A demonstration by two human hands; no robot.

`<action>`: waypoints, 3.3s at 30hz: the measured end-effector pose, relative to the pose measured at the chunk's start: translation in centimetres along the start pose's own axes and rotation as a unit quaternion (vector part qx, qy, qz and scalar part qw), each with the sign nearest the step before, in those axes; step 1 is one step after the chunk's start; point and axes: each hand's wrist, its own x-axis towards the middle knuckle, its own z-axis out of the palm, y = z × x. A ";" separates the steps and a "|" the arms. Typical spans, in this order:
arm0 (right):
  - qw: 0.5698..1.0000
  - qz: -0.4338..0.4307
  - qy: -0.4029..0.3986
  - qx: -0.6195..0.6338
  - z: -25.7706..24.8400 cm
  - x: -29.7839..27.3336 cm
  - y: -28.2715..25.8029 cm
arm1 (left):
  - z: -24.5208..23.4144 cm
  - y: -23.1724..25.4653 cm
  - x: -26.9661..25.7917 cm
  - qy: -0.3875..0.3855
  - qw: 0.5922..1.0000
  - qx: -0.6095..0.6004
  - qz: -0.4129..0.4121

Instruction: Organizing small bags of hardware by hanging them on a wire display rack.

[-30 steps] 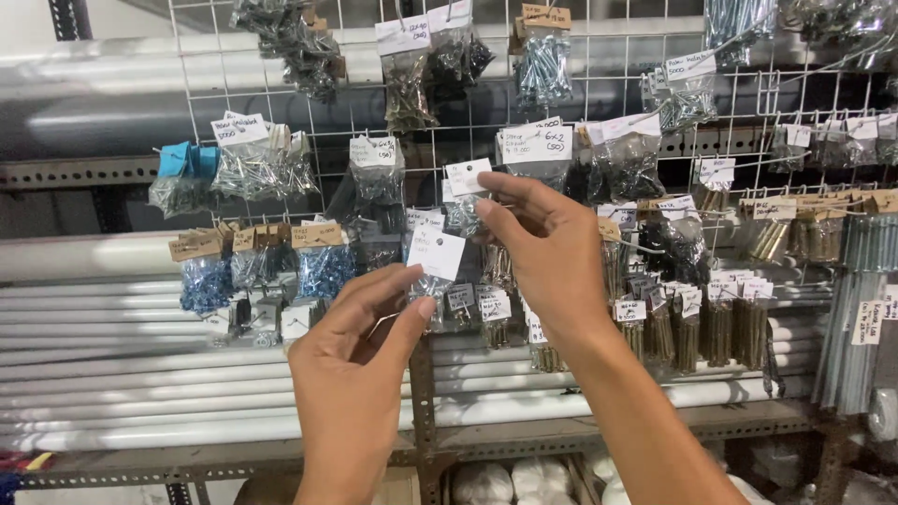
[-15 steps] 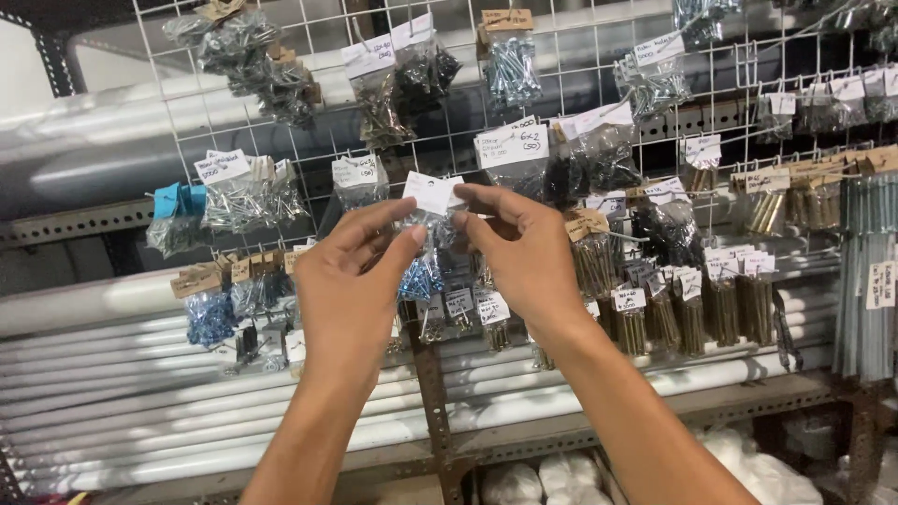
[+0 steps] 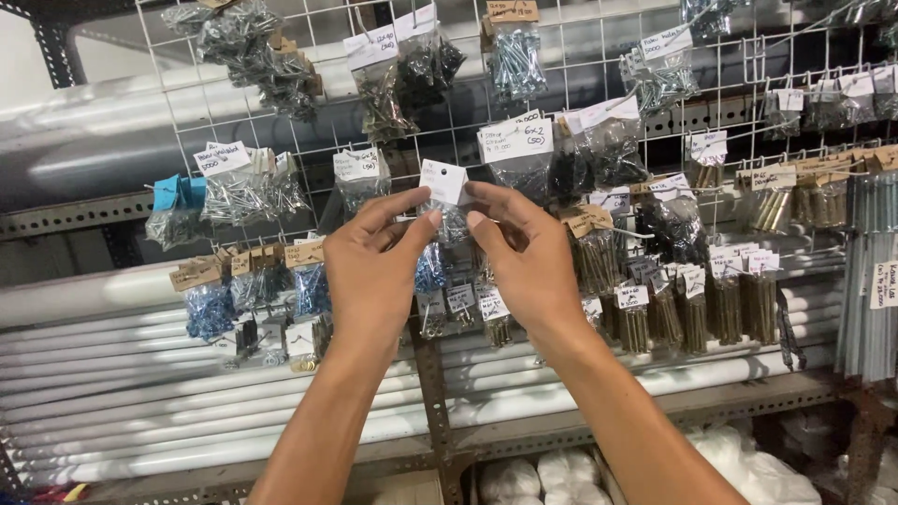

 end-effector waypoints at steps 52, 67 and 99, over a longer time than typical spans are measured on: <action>0.699 -0.230 -0.068 -0.674 1.4 5.0 6.1 | 1.0 -5.7 4.5 -0.161 0.614 0.730 0.255; 0.900 -0.201 -0.060 -0.383 0.4 -2.1 2.9 | -8.5 -1.8 -2.9 -0.170 0.750 0.591 0.243; 0.954 0.059 -0.275 -0.100 15.9 -25.7 20.3 | -25.5 -13.6 -24.8 -0.119 0.835 0.533 -0.064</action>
